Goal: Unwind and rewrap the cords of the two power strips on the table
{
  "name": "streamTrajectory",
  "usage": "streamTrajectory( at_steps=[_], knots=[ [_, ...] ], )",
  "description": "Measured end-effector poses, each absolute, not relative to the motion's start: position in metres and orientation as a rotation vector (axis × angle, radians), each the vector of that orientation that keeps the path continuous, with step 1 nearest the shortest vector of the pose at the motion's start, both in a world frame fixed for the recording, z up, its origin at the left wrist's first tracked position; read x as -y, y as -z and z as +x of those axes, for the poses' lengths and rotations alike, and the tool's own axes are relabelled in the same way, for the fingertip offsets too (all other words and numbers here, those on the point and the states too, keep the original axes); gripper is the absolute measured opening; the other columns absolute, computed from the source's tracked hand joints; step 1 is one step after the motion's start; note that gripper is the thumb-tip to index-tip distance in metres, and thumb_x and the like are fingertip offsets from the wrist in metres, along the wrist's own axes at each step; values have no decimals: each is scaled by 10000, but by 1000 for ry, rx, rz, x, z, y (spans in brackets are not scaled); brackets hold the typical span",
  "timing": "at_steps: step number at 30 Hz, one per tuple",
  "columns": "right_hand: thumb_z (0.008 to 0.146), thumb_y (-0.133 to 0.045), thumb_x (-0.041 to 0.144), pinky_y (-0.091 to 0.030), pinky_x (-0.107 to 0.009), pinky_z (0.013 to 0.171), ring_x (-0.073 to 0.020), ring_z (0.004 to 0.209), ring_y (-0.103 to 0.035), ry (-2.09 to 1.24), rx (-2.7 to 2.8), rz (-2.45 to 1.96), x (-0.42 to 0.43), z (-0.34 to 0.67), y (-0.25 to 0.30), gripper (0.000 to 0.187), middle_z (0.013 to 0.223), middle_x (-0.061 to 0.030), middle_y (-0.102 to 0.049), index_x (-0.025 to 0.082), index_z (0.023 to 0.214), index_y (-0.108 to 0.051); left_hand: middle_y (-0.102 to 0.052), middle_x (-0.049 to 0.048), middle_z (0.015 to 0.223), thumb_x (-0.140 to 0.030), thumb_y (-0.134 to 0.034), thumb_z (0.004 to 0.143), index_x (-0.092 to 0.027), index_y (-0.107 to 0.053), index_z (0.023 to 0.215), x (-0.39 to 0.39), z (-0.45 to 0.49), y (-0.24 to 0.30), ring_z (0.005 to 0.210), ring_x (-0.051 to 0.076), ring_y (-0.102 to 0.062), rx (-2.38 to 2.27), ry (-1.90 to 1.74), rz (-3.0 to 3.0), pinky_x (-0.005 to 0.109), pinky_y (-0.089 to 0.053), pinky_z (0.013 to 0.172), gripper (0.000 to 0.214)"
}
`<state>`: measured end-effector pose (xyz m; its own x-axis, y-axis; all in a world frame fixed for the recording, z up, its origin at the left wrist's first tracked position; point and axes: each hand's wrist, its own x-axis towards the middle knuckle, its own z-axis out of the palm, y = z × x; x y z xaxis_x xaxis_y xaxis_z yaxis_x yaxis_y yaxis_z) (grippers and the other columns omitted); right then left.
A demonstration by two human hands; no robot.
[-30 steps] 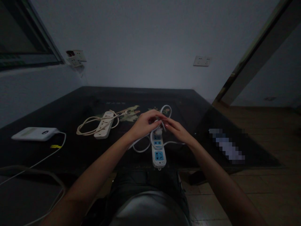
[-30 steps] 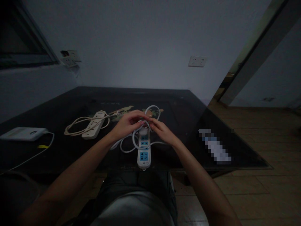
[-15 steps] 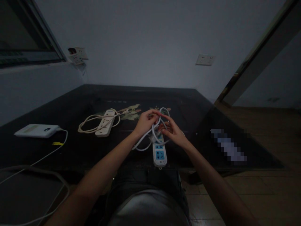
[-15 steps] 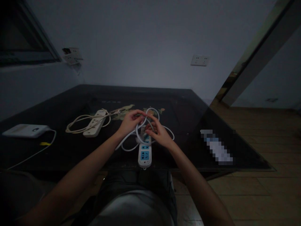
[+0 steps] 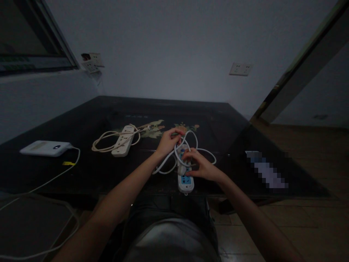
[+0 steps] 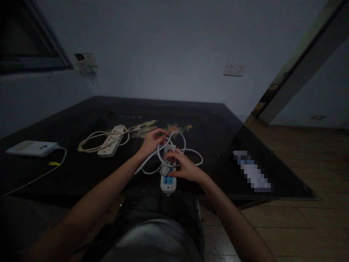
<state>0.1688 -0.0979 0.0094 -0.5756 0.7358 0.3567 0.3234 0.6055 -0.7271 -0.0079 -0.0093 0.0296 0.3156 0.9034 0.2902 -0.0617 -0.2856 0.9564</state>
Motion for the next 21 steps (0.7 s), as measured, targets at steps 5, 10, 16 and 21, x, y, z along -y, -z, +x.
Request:
streamTrajectory(
  at_steps=[5,10,16,21],
  knots=[
    [771,-620,123,-417,-406,962,-227,1091,-490,-719,2238,-851,104,165,-13,527,1168,-84,-475,241,1261,-464,-529,-45,520,-156,-545,743,-142,-613,828,7,-10,-30,465,79,-493,-840,-1182,1515,185,-380,486,110],
    [805,-500,13,-382,-428,1001,-217,1123,-435,-591,2373,-880,108,163,-18,624,1164,-83,-452,295,1359,-453,-535,-45,515,-133,-552,740,-140,-616,818,6,-14,-30,465,82,-500,-877,-1187,1486,182,-379,481,101],
    [874,-470,56,-435,-410,917,-216,1014,-418,-283,2468,-917,104,161,-19,436,1029,-81,-474,298,1196,-637,-543,-46,527,-136,-561,751,-143,-620,829,7,-15,-28,481,85,-511,-865,-1191,1451,189,-395,509,99],
    [900,-458,110,-469,-387,832,-229,972,-410,-26,2516,-925,101,161,-19,391,984,-90,-480,284,1203,-631,-547,-44,537,-130,-569,759,-139,-625,842,4,-17,-26,492,85,-514,-879,-1193,1426,191,-397,519,101]
  ],
)
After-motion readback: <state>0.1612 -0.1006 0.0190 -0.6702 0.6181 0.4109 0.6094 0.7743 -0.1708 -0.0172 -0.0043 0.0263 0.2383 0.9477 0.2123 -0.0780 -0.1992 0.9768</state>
